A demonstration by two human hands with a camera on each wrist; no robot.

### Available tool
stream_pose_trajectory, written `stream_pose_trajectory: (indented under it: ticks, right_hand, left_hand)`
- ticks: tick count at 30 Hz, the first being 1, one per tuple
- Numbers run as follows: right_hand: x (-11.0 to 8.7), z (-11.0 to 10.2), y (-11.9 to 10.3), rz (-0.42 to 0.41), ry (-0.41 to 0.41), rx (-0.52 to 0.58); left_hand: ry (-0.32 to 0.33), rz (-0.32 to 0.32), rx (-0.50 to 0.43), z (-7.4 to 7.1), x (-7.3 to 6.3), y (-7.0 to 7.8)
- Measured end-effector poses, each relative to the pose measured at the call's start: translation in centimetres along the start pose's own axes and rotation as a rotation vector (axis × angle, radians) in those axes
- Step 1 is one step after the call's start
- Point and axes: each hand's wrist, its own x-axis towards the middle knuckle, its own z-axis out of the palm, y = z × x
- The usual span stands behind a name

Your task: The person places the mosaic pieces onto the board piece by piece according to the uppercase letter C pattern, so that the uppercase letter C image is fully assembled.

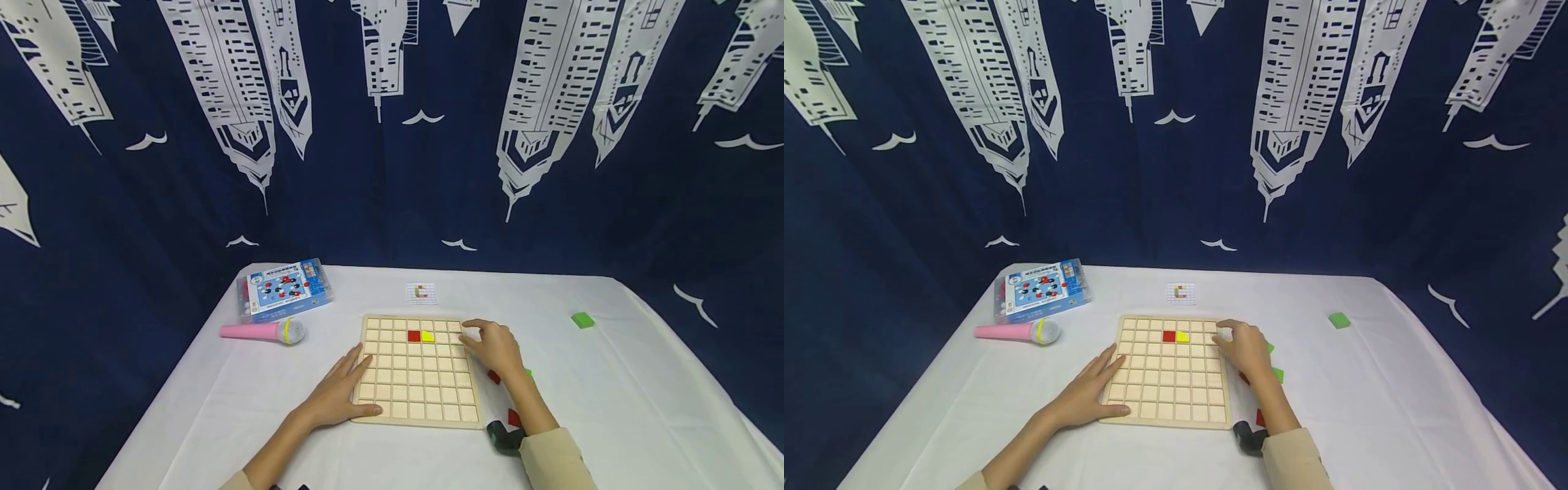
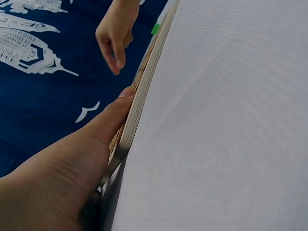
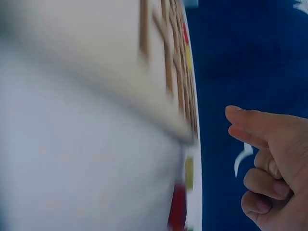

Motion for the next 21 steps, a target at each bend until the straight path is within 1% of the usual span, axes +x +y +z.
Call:
stream_pose_trajectory:
  ticks: [3, 5, 10, 16, 21]
  right_hand:
    - [-0.6, -0.7, 1.5, 0.058, 0.002, -0.045]
    - [-0.8, -0.9, 2.2, 0.090, -0.012, -0.061]
    - [-0.9, -0.6, 3.0, 0.139, -0.047, -0.086]
    - [-0.9, -0.2, 3.2, 0.166, -0.052, -0.097]
    - [-1.0, -0.8, 3.9, 0.160, -0.053, -0.080]
  left_hand:
    - [-0.005, -0.003, 0.000, 0.1, 0.1, 0.0]
    - [-0.002, 0.000, -0.003, 0.1, 0.1, 0.0]
    - [0.002, 0.000, -0.012, 0.1, 0.1, 0.0]
    - [-0.002, -0.002, -0.017, 0.2, 0.1, -0.1]
    - [-0.004, -0.006, -0.018, 0.0, 0.1, 0.0]
